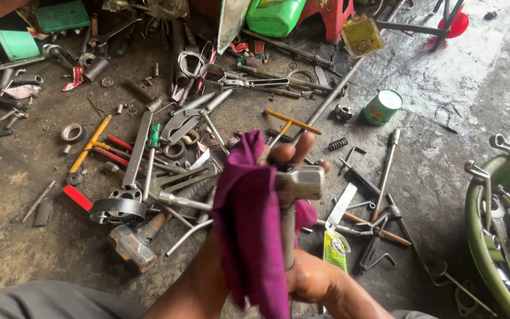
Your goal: The person uses a purple cloth to wipe and clean various metal tools and parts on the floor. They handle a long metal rod, a hammer, and other small components, wiping each item before placing it aside.
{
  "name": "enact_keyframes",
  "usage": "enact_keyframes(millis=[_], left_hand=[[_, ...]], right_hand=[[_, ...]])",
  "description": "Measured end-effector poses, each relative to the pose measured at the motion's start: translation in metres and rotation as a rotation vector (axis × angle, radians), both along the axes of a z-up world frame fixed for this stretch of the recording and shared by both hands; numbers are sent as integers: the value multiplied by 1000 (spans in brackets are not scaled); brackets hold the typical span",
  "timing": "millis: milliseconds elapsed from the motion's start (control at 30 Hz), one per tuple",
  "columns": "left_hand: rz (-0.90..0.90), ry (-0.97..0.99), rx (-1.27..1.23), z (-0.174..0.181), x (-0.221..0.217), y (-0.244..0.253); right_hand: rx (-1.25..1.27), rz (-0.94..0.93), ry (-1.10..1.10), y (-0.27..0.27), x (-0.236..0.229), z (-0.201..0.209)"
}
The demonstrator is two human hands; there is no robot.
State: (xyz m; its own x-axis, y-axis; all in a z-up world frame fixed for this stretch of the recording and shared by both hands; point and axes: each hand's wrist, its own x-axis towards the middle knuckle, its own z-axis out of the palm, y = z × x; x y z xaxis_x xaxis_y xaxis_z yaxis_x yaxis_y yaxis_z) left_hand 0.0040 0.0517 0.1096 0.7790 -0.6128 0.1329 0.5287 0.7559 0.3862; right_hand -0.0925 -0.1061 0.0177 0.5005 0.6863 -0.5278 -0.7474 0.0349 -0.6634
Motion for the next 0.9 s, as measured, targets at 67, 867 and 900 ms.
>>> enact_keyframes(millis=[67, 867, 900], left_hand=[[-31, 22, -31, 0, 1, 8], [-18, -62, 89, -5, 1, 15], [-65, -73, 46, -4, -1, 18]], right_hand=[[139, 76, -70, 1, 4, -3], [-284, -940, -664, -63, 54, 38], [-136, -902, -623, -65, 54, 40]])
